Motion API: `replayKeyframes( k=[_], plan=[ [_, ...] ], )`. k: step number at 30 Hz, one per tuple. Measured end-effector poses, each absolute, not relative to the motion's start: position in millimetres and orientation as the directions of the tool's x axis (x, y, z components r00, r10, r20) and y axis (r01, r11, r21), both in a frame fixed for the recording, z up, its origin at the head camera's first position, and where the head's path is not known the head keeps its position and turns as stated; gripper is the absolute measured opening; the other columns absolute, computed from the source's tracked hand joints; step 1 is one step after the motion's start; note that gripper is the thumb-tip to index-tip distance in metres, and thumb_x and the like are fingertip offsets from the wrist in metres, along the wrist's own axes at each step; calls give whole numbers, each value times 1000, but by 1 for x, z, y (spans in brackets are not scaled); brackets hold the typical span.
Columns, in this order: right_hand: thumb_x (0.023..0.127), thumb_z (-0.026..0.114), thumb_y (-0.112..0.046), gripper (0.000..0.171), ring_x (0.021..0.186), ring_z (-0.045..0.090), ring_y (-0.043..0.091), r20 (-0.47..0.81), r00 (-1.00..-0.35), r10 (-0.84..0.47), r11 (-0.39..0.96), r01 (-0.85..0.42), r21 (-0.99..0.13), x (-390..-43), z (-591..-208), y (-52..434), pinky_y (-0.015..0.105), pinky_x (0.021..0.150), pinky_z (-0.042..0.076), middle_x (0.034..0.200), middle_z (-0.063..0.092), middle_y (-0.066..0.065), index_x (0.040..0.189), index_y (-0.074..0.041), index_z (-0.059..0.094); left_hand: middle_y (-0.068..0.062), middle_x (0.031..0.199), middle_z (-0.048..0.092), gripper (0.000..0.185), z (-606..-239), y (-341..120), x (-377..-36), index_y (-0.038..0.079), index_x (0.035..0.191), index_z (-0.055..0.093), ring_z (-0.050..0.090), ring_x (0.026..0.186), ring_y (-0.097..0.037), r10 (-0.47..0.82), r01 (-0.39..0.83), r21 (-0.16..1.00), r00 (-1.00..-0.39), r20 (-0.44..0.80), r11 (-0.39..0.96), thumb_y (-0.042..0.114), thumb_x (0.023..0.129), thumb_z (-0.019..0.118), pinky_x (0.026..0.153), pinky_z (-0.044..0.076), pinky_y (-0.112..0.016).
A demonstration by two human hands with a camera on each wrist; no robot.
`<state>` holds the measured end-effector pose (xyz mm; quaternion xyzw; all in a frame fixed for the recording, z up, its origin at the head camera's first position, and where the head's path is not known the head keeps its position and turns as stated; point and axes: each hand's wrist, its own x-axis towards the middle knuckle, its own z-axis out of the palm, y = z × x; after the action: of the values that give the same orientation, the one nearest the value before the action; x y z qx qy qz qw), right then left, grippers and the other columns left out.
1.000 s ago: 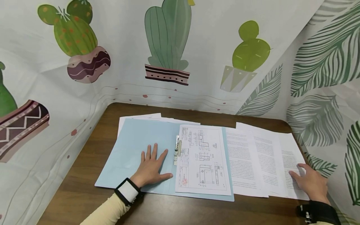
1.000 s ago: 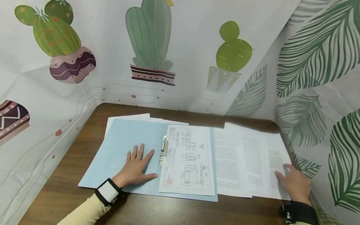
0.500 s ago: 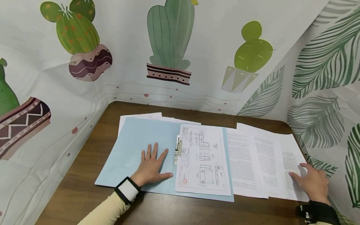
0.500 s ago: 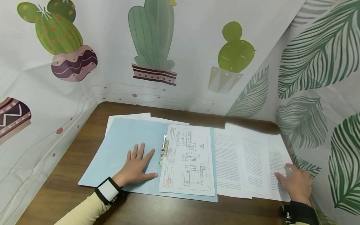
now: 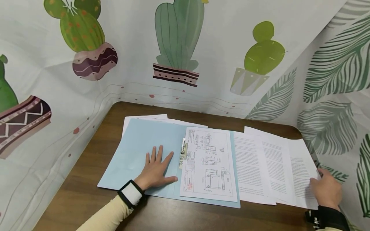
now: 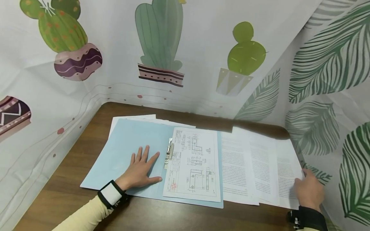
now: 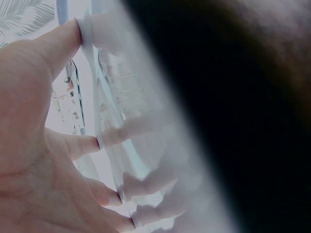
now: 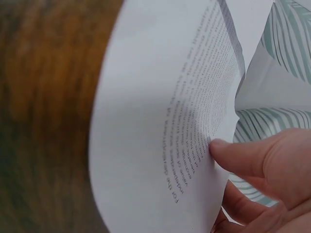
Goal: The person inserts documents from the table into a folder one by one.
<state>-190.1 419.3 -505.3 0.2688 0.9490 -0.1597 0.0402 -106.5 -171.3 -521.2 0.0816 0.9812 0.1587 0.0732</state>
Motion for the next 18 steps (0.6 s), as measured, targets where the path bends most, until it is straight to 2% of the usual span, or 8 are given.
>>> replayKeyframes(
  k=[5, 12, 18],
  plan=[
    [100, 50, -9, 52, 122, 47, 59, -167, -826, 538, 779, 563, -276, -190, -504, 419, 66, 95, 41, 140, 47, 39, 147, 10, 40, -34, 165, 14, 101, -522, -172, -107, 10, 157, 43, 6, 150, -59, 184, 137, 327, -976, -117, 935, 65, 80, 77, 113, 11, -77],
    [101, 49, -10, 41, 111, 52, 56, -162, -820, 548, 771, 571, -281, -190, -503, 422, 64, 85, 42, 124, 55, 37, 136, 12, 49, -35, 164, 15, 101, -525, -172, -108, 10, 157, 43, 6, 150, -59, 185, 139, 322, -976, -118, 937, 66, 80, 77, 112, 11, -77],
    [105, 45, -11, 37, 112, 51, 55, -142, -829, 542, 765, 556, -324, -189, -502, 425, 64, 84, 41, 124, 55, 36, 134, 10, 51, -35, 164, 15, 101, -524, -172, -108, 10, 157, 43, 7, 150, -59, 183, 136, 318, -975, -124, 938, 65, 80, 78, 112, 11, -77]
  ],
)
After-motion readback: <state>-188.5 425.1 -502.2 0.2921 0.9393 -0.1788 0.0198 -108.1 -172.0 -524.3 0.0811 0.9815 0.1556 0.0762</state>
